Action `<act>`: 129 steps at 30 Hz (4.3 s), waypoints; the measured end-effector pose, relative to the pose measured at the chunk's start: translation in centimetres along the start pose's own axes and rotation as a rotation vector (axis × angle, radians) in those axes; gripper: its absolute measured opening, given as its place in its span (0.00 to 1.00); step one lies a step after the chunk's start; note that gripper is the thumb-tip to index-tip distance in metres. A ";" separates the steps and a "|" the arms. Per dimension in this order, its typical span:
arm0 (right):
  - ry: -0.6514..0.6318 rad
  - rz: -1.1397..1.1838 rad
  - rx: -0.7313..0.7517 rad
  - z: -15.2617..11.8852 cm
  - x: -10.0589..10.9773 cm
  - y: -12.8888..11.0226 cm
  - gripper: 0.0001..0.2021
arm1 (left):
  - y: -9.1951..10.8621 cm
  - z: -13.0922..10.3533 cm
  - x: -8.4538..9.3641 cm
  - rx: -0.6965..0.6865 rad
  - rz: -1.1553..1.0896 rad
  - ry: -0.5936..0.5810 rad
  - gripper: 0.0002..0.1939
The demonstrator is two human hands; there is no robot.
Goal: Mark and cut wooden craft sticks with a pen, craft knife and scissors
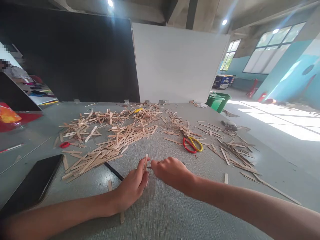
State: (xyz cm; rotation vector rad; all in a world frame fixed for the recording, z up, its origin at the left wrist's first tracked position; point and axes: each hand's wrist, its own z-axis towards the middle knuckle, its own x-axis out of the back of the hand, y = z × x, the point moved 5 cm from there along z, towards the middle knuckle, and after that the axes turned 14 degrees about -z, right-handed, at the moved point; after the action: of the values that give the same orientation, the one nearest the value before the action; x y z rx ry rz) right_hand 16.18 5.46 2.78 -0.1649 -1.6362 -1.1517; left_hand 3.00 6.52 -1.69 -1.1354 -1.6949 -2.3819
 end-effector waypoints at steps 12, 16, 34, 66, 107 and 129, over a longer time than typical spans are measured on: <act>-0.015 0.038 0.073 -0.1 -0.6 0.7 0.08 | 0.2 -0.2 -0.3 0.000 0.051 -0.031 0.26; -0.059 -0.016 -0.079 -0.6 1.1 -0.4 0.13 | 0.2 -0.3 -0.5 0.037 0.095 -0.016 0.26; -0.061 0.041 0.019 -0.5 0.0 0.1 0.13 | 0.1 -0.1 -0.4 0.049 0.064 -0.033 0.28; -0.042 0.420 -0.058 -2.2 0.3 4.8 0.09 | 1.5 1.4 0.8 0.055 -0.210 -0.164 0.21; -0.345 1.347 0.010 0.6 -1.9 6.2 0.14 | 1.2 1.2 1.5 0.157 -0.507 -0.073 0.22; 0.060 0.852 -0.198 -2.1 4.6 7.2 0.17 | 6.2 0.4 4.1 0.195 -0.598 -0.054 0.20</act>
State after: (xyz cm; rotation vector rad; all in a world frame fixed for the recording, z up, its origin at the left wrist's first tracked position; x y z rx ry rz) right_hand 20.15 5.72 10.69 -0.8545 -1.1851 -0.6344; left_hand 2.64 5.86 5.67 -0.7419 -2.5081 -2.3939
